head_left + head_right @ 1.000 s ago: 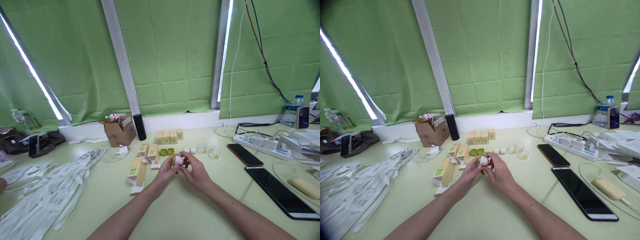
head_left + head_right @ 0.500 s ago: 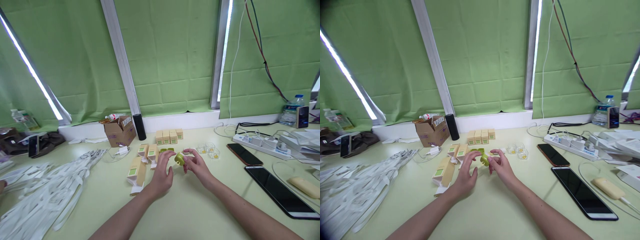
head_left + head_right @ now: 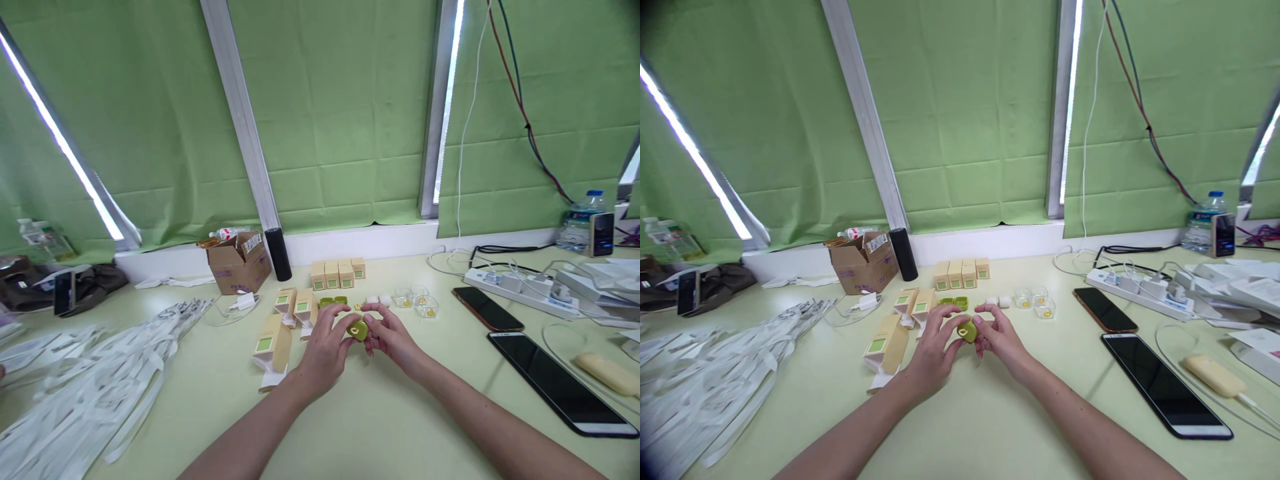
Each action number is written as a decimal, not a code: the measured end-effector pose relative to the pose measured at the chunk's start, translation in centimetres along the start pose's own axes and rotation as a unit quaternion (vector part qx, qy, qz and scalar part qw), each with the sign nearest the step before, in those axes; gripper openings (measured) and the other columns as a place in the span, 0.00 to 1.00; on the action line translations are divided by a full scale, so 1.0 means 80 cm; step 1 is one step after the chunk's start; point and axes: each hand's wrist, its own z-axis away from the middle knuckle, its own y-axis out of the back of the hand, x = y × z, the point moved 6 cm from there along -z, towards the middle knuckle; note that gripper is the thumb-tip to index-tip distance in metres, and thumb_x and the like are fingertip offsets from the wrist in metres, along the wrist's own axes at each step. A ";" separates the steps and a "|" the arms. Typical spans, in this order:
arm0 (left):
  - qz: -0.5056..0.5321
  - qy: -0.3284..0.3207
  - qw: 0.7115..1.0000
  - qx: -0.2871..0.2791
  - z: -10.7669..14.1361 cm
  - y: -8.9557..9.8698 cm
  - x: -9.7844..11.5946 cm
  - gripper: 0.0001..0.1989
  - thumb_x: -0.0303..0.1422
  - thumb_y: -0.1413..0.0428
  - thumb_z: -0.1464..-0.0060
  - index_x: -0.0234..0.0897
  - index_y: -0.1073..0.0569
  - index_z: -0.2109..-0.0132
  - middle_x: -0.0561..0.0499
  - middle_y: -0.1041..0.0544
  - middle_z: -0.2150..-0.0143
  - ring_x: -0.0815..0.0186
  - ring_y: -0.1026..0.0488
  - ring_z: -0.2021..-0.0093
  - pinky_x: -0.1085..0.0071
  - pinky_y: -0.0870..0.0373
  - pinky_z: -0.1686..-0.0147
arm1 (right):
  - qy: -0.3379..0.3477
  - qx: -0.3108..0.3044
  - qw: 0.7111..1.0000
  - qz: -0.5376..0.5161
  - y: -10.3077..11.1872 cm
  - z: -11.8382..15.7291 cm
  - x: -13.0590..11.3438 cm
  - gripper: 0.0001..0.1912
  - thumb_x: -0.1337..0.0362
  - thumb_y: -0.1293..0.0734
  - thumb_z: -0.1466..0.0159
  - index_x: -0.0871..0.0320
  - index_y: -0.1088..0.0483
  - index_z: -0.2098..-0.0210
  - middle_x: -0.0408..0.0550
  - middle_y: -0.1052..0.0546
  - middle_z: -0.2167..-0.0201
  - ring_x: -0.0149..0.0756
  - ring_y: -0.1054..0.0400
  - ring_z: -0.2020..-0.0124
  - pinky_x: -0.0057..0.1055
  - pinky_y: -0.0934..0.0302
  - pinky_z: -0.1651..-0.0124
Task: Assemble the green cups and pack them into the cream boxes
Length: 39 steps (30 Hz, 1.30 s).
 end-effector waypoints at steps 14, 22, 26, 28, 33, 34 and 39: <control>0.187 0.228 0.952 0.081 0.002 -0.001 -0.050 0.17 0.40 0.41 0.36 0.41 0.26 0.43 0.41 0.26 0.42 0.53 0.30 0.42 0.57 0.32 0.44 | 0.146 0.063 0.847 0.507 0.020 0.002 -0.041 0.16 0.49 0.38 0.27 0.53 0.27 0.53 0.48 0.21 0.70 0.41 0.27 0.70 0.32 0.41 0.68; 0.358 0.372 0.847 0.122 0.004 -0.007 -0.078 0.32 0.60 0.36 0.50 0.37 0.22 0.51 0.43 0.19 0.50 0.58 0.24 0.54 0.65 0.29 0.52 | -0.011 0.182 0.533 0.826 0.081 0.006 -0.086 0.12 0.60 0.36 0.29 0.56 0.24 0.50 0.62 0.25 0.49 0.50 0.22 0.58 0.34 0.37 0.65; 0.379 0.389 0.830 0.127 0.004 -0.006 -0.073 0.31 0.60 0.36 0.49 0.37 0.20 0.53 0.45 0.19 0.55 0.59 0.25 0.55 0.67 0.29 0.54 | -0.103 0.136 0.547 0.820 0.105 0.005 -0.081 0.14 0.62 0.38 0.27 0.59 0.22 0.51 0.65 0.21 0.55 0.58 0.20 0.56 0.41 0.34 0.61; 0.384 0.391 0.826 0.129 0.004 -0.007 -0.073 0.30 0.59 0.36 0.50 0.37 0.20 0.54 0.45 0.20 0.57 0.59 0.25 0.56 0.67 0.28 0.55 | -0.111 0.116 0.552 0.819 0.101 0.004 -0.075 0.14 0.63 0.38 0.28 0.61 0.21 0.54 0.65 0.20 0.56 0.58 0.21 0.54 0.42 0.34 0.60; 0.396 0.400 0.813 0.147 0.008 -0.011 -0.081 0.27 0.58 0.34 0.51 0.38 0.21 0.59 0.47 0.21 0.58 0.61 0.26 0.58 0.68 0.27 0.57 | -0.043 0.071 0.564 0.821 0.050 0.005 -0.057 0.14 0.63 0.39 0.27 0.58 0.21 0.57 0.59 0.19 0.56 0.53 0.21 0.56 0.38 0.36 0.61; 0.400 0.401 0.810 0.153 0.010 -0.012 -0.084 0.26 0.57 0.33 0.52 0.39 0.22 0.60 0.47 0.21 0.58 0.61 0.27 0.59 0.68 0.27 0.57 | -0.007 0.045 0.578 0.815 0.034 0.006 -0.051 0.13 0.65 0.39 0.28 0.58 0.22 0.58 0.58 0.19 0.57 0.51 0.21 0.58 0.37 0.37 0.62; 0.416 0.400 0.799 0.170 0.013 -0.017 -0.092 0.26 0.57 0.33 0.51 0.38 0.23 0.62 0.48 0.23 0.60 0.62 0.28 0.60 0.67 0.28 0.58 | 0.117 -0.047 0.660 0.741 -0.016 0.015 -0.025 0.16 0.71 0.39 0.31 0.51 0.24 0.49 0.52 0.20 0.52 0.45 0.22 0.57 0.32 0.40 0.65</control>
